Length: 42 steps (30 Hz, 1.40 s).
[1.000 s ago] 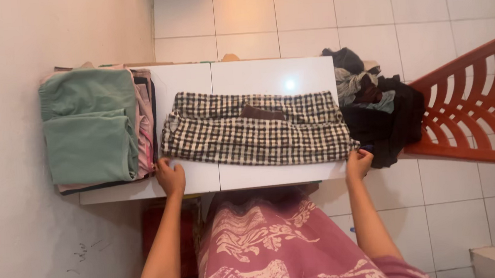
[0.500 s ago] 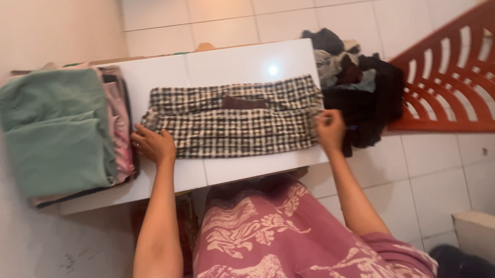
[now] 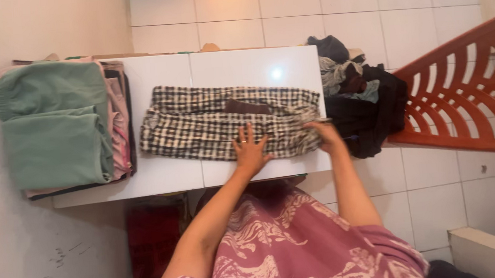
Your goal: The person picks up several garments from a chair and folds them one by one on a table, including a checkered skirt, a grey shirt, a brown cloth, a camouflage-patterned shirt, a pair of black shorts, a dark blue shirt, and a dark long-sleeved garment.
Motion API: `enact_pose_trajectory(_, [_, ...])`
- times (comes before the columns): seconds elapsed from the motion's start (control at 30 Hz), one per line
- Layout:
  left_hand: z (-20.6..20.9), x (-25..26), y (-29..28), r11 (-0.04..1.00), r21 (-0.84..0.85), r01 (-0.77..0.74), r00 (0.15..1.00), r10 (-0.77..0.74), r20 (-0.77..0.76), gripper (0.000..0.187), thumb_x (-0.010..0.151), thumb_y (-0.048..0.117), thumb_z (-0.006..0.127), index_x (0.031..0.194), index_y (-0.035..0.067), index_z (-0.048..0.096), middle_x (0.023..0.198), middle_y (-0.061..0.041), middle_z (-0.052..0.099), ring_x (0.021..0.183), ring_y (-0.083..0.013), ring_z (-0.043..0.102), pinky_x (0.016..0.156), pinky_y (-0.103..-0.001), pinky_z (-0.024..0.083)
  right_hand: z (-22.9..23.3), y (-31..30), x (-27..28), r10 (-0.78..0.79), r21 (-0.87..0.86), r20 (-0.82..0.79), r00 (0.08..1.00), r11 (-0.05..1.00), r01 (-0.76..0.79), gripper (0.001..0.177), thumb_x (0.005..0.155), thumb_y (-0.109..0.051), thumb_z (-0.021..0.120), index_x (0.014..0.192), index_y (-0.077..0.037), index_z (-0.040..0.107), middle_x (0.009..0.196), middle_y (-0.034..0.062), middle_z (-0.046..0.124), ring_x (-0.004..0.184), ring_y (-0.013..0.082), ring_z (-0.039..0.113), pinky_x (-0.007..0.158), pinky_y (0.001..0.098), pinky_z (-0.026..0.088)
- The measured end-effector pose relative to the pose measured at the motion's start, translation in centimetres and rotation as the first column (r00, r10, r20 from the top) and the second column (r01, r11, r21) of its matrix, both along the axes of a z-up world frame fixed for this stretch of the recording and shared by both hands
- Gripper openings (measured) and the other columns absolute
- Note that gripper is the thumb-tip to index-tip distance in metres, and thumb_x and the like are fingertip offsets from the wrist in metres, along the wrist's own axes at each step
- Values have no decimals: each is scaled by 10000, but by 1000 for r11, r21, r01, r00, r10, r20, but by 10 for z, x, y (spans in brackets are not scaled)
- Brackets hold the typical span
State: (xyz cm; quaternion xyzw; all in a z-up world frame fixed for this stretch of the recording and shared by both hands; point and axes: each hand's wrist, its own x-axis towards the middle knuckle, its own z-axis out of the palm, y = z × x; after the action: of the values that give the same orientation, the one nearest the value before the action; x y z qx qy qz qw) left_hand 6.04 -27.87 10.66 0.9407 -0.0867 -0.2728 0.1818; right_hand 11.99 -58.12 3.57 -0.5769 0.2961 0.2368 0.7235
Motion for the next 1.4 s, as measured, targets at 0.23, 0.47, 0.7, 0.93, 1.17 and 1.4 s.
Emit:
enact_pose_trajectory(0.23, [-23,0,-17,739,-655,-159,986,151,-69,752,902,588,641,1535,213,481,1616,-229,354,1495,-385,329,1195,-514,332,99,-46,2,-237,63,224,945,971,229,375,832,-50,787,1183,3,667,1091,113,725,939,242,742,777,367,640])
enact_pose_trajectory(0.47, [-13,40,81,98,-639,-763,646,168,-745,941,964,767,317,1575,57,408,1439,-223,599,1301,-320,531,1100,-465,420,133,114,23,310,-559,12,951,790,-251,380,943,-407,748,1199,-140,662,987,165,687,782,299,675,728,437,562])
enact_pose_trajectory(0.7, [-72,41,94,-135,-497,-857,447,287,-847,757,887,570,651,1414,37,544,1311,-133,681,1174,-247,670,987,-394,536,111,190,3,542,-772,34,840,548,-322,877,861,-559,708,1511,-43,426,1279,194,599,1113,298,663,929,448,576])
enact_pose_trajectory(0.93, [-99,40,73,100,-707,-700,592,635,-496,442,859,129,730,1281,16,668,1104,-103,763,949,-173,721,830,-313,558,64,138,-4,486,-873,50,873,445,-198,836,886,-439,733,1554,-99,364,1445,235,432,1300,397,521,1056,474,485])
enact_pose_trajectory(1.17, [-96,11,122,222,-759,-612,644,697,-315,513,855,108,740,1345,18,619,1145,-74,731,1015,-172,701,882,-294,534,30,136,-28,640,-918,31,768,322,-231,706,952,-373,724,1564,-232,403,1644,277,193,1462,477,288,1116,531,381])
enact_pose_trajectory(1.4, [-60,-2,88,683,-481,-549,513,730,451,718,786,222,766,1425,31,500,1318,-237,622,1192,-388,589,997,-460,446,23,117,-25,335,-744,155,929,659,-114,839,785,-339,887,1405,14,446,1283,234,600,1129,346,642,943,452,542])
